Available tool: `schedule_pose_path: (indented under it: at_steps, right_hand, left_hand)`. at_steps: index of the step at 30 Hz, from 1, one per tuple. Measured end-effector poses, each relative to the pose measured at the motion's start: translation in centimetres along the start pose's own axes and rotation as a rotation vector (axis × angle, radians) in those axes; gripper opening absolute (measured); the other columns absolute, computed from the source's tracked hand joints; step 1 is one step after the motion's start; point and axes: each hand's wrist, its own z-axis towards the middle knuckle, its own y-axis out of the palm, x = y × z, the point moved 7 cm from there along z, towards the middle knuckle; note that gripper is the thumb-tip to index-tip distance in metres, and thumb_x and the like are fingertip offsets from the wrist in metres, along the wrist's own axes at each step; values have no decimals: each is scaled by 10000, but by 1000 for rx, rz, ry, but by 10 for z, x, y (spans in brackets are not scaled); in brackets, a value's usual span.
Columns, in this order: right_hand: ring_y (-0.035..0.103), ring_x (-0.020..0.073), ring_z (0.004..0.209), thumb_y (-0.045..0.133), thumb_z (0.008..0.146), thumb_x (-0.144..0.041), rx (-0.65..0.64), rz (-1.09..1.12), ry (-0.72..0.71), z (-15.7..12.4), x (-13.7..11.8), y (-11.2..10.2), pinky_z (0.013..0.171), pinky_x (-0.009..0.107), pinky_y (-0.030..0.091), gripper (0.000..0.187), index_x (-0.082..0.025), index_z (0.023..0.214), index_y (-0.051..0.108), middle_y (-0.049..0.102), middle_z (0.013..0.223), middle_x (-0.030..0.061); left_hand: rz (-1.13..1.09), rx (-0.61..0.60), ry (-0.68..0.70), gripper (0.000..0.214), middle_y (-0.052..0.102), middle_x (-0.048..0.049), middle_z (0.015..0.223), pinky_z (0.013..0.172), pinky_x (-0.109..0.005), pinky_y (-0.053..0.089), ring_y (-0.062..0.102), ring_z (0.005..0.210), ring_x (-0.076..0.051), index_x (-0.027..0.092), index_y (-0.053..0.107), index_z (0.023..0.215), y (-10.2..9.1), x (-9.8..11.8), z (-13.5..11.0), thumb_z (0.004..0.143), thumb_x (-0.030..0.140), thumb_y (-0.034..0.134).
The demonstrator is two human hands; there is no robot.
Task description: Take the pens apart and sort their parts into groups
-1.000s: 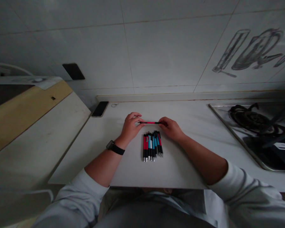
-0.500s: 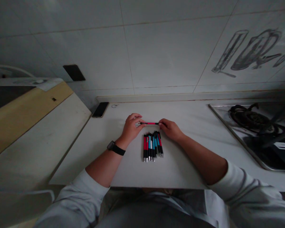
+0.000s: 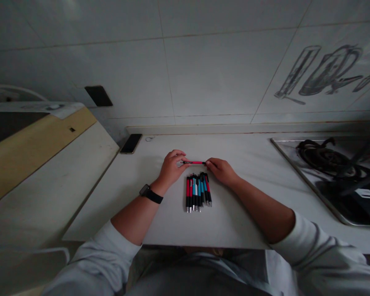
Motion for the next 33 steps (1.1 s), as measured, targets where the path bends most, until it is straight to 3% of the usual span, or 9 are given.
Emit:
schedule_pose_path:
  at_steps: [4,7,12,16,24,33]
  right_hand:
    - [592,168,713,596,918,-388,48,-12,8,0,1,-3,680,290,442,225,-209,1048,640,697,870,33]
    - [606,170,733,527,967,-385,-3,-19,-23,0,-1,1,705,295,448,225,-211,1004,666,702,852,37]
    - [634,177,774,628,900,-344,30,20,-12,0,0,0,724,297,478,238,-208,1092,667,724,939,49]
    - [656,189,848,553,956,-325,-8,18,-69,0,-4,3,789,314,493,216,-219,1055,713,742,972,59]
    - [656,195,850,575,949,-364,19,31,-84,1,-4,1,791,320,499,247,-220,1080,727,742,989,65]
    - [636,192,826,573,935,-281,157,-86,-31,1,1,-18,760,308,474,171,-212,979,723,720,927,58]
  left_hand:
    - [-11,-8,7,89,672,-72,1075,970,-411,538,650,1037,-212,216,755,870,1,-1,0,817,238,822]
    - [-15,-11,18,92,672,-69,1062,968,-406,539,651,1031,-207,213,752,870,2,-1,-1,817,237,823]
    - [-20,-37,15,105,669,-65,1055,962,-401,541,652,1028,-205,214,756,884,6,-2,-2,816,251,826]
    - [-47,-32,22,99,676,-54,1031,947,-384,539,657,998,-195,214,749,871,6,-2,-2,812,230,827]
    - [-89,-106,-23,90,709,-41,905,857,-344,545,673,894,-190,210,731,873,11,-1,-3,859,284,782]
    - [-93,1,-158,88,739,-41,960,892,-338,533,678,922,-183,210,743,943,3,-17,-2,890,279,729]
